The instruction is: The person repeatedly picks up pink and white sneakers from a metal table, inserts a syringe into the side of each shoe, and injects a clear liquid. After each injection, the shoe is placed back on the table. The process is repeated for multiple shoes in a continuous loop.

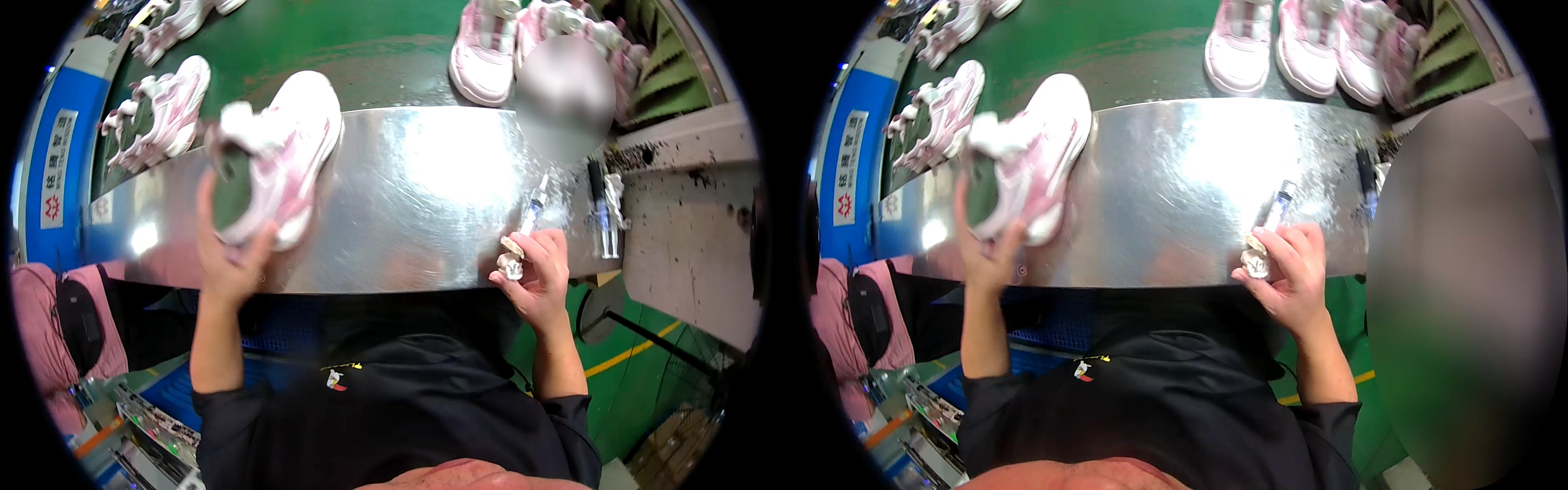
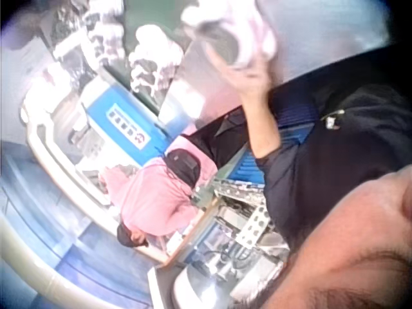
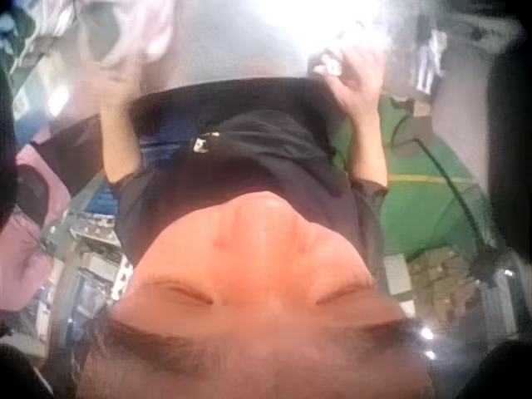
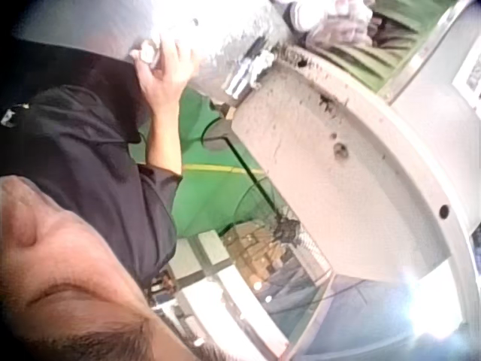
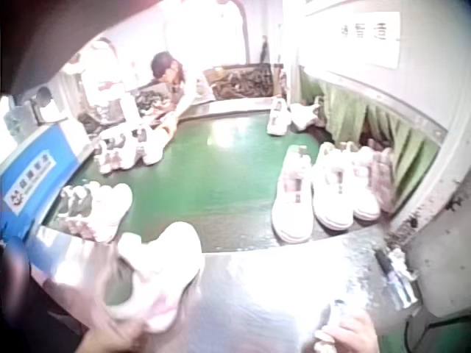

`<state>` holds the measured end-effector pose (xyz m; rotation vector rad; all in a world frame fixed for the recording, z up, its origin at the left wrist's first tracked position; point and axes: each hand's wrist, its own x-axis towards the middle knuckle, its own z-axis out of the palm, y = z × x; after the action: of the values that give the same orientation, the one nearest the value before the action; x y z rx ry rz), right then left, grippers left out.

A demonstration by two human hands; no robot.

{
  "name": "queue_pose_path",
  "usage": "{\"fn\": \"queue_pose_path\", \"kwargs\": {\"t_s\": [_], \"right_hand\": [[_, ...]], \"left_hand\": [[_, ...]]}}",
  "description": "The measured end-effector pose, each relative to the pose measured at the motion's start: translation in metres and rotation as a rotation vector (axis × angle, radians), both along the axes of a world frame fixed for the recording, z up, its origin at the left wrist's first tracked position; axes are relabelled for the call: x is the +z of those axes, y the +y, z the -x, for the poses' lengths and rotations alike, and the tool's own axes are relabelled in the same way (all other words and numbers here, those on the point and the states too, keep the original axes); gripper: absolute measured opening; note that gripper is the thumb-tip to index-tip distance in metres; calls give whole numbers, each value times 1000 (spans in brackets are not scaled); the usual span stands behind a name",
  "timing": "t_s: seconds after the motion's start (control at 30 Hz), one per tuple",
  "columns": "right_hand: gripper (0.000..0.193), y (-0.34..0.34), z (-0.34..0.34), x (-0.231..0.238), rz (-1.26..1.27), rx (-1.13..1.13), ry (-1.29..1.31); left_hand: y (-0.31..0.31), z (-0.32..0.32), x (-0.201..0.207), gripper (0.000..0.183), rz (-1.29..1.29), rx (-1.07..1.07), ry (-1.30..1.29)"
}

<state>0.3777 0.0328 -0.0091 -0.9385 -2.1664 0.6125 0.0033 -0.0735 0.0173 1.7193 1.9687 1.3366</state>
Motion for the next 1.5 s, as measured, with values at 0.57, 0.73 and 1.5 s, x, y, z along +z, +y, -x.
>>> {"fn": "queue_pose_path", "kwargs": {"t_s": [0.57,0.73,1.5], "right_hand": [[54,-51,-37,17,660,-73,474],[61,-51,-22,36,693,11,582],[59,16,110,99,925,839,880]], "left_hand": [[133,67,-22,39,470,-160,-531],[119,-6,22,45,216,-452,-1144],[67,-30,10,71,-14,-721,-1285]]}}
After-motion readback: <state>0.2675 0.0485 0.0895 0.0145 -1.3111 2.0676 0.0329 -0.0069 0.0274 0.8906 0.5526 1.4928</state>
